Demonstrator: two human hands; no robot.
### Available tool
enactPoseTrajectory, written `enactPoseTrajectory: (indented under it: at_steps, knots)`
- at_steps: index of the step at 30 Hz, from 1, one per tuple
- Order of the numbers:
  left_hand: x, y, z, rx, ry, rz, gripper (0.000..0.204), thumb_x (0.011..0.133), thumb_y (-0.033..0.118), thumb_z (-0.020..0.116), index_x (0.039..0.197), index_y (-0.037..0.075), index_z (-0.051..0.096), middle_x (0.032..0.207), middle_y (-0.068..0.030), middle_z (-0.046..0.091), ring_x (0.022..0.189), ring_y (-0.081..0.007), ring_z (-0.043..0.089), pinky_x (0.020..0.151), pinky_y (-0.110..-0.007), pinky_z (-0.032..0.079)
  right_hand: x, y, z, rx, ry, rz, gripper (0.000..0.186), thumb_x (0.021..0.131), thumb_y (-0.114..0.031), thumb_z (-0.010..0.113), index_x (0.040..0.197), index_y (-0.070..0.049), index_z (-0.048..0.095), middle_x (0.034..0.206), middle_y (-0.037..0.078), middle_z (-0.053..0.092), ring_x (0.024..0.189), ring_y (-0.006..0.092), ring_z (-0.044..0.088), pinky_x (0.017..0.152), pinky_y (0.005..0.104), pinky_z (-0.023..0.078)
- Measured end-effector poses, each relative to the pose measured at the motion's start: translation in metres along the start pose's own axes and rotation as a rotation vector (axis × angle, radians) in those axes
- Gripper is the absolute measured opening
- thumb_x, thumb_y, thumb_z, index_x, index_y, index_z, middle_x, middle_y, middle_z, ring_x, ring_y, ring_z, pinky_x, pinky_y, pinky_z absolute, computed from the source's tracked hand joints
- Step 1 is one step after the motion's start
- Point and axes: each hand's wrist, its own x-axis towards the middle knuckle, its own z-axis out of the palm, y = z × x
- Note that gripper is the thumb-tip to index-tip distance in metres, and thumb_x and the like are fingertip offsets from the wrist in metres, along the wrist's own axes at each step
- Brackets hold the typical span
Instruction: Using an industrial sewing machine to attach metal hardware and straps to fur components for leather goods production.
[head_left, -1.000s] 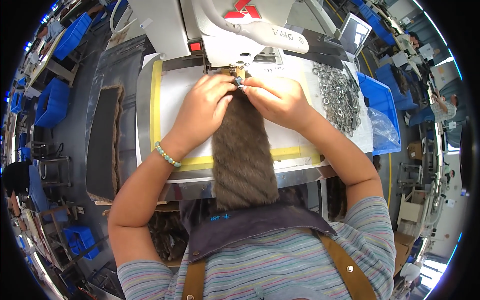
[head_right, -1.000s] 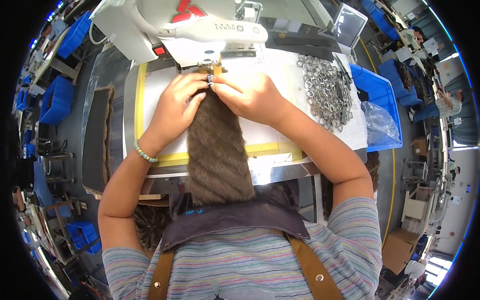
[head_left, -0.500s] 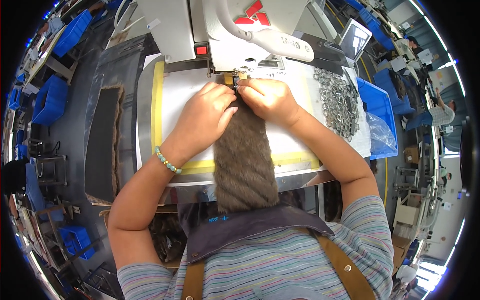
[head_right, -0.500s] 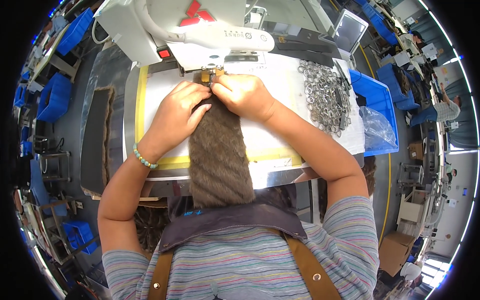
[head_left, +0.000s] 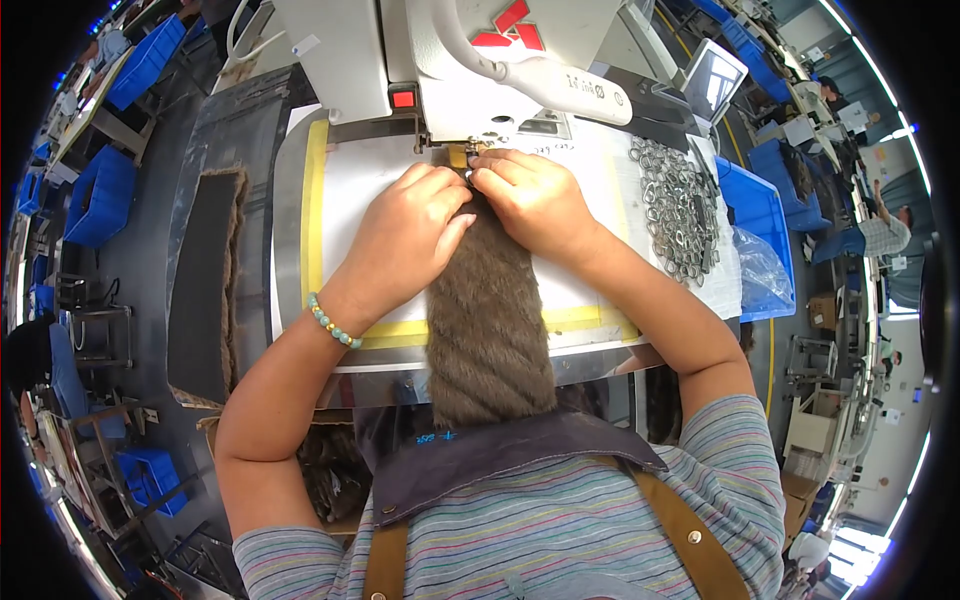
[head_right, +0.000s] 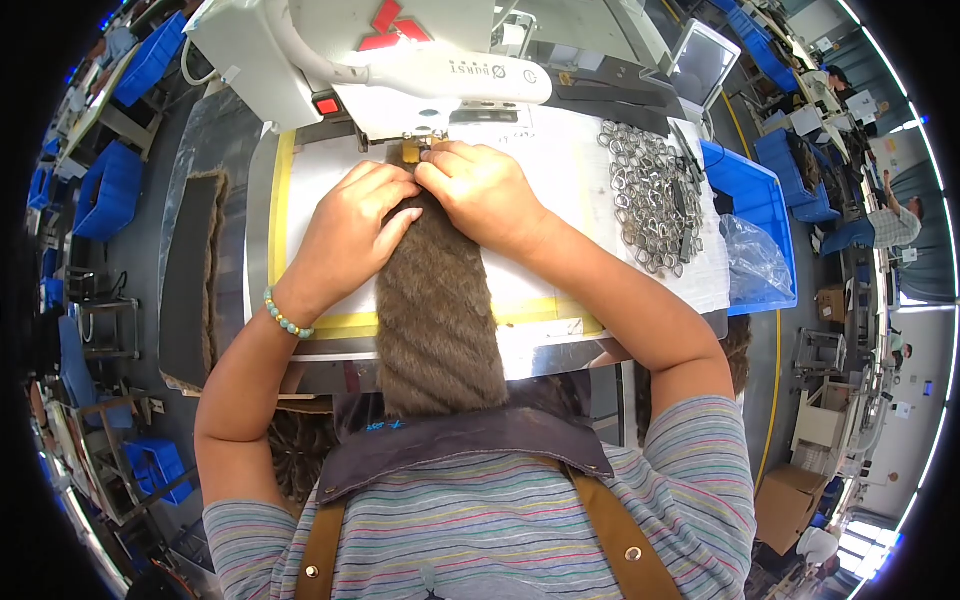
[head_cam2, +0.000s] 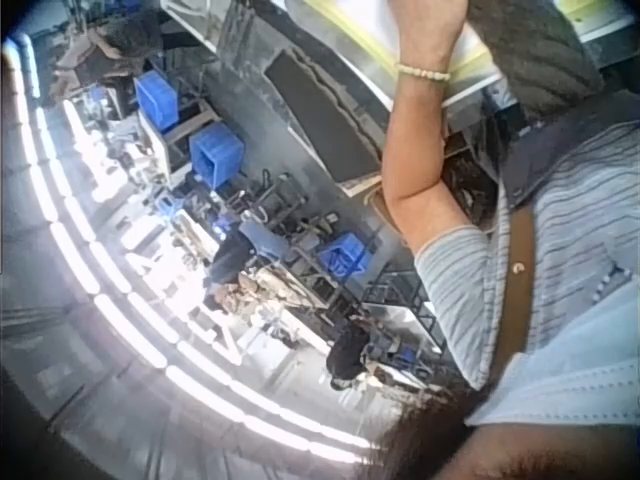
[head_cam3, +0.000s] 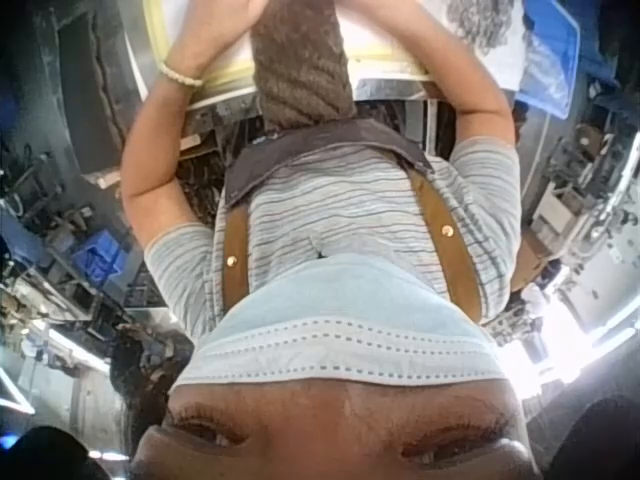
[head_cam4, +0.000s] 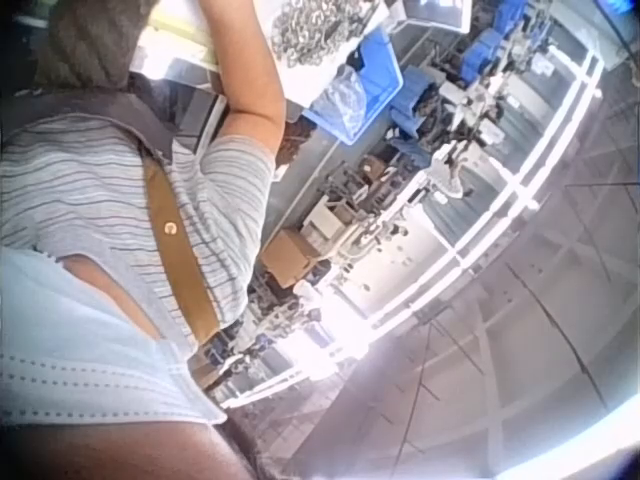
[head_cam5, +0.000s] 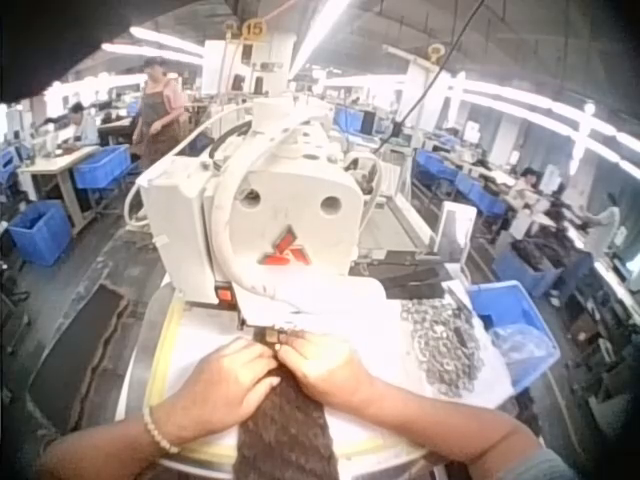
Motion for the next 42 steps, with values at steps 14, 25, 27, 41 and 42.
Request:
enactPoseTrajectory:
  at_steps: [14, 25, 27, 41, 42]
  knots:
    - [-0.002, 0.001, 0.011, 0.109, 0.026, 0.116, 0.028, 0.092, 0.009, 0.074, 0.116, -0.005, 0.071, 0.123, -0.0173, 0.071, 0.114, -0.0347, 0.066, 0.101, -0.043, 0.054, 0.007, 0.013, 0.012, 0.59, -0.023, 0.811, 0.01, 0.084, -0.013, 0.082, 0.09, -0.004, 0.08, 0.091, 0.011, 0.068, 0.088, 0.0282, 0.067, 0.078, 0.0364, 0.055]
    - [-0.004, 0.004, 0.015, 0.292, -0.064, 0.127, 0.036, 0.092, 0.012, 0.074, 0.123, -0.006, 0.07, 0.132, -0.0186, 0.069, 0.12, -0.0334, 0.064, 0.102, -0.042, 0.052, -0.006, 0.008, -0.003, 0.145, -0.072, 0.181, 0.019, 0.088, -0.009, 0.074, 0.105, -0.003, 0.078, 0.1, 0.01, 0.064, 0.093, 0.0298, 0.065, 0.08, 0.0417, 0.056]
    - [-0.005, 0.005, 0.018, 0.31, -0.053, 0.132, 0.036, 0.092, 0.011, 0.074, 0.123, -0.007, 0.07, 0.133, -0.0186, 0.069, 0.119, -0.0335, 0.064, 0.102, -0.042, 0.052, -0.006, 0.007, -0.003, 0.085, -0.082, 0.142, 0.022, 0.087, -0.008, 0.073, 0.109, -0.002, 0.077, 0.103, 0.01, 0.064, 0.094, 0.0299, 0.064, 0.081, 0.0416, 0.056]
    - [-0.001, 0.009, 0.018, 0.247, -0.034, 0.069, 0.039, 0.09, 0.009, 0.074, 0.125, -0.008, 0.068, 0.132, -0.0184, 0.069, 0.117, -0.0339, 0.064, 0.104, -0.042, 0.053, -0.003, 0.009, -0.017, 0.165, -0.138, 0.193, 0.018, 0.087, -0.007, 0.074, 0.104, -0.003, 0.078, 0.105, 0.008, 0.068, 0.096, 0.0268, 0.069, 0.082, 0.0379, 0.06]
    - [-0.002, 0.009, 0.018, 0.247, -0.028, 0.073, 0.039, 0.09, 0.009, 0.074, 0.125, -0.008, 0.068, 0.132, -0.0182, 0.069, 0.117, -0.0338, 0.064, 0.105, -0.042, 0.053, -0.003, 0.009, -0.016, 0.166, -0.138, 0.193, 0.018, 0.087, -0.007, 0.074, 0.104, -0.003, 0.078, 0.105, 0.008, 0.068, 0.096, 0.0268, 0.069, 0.082, 0.0379, 0.06]
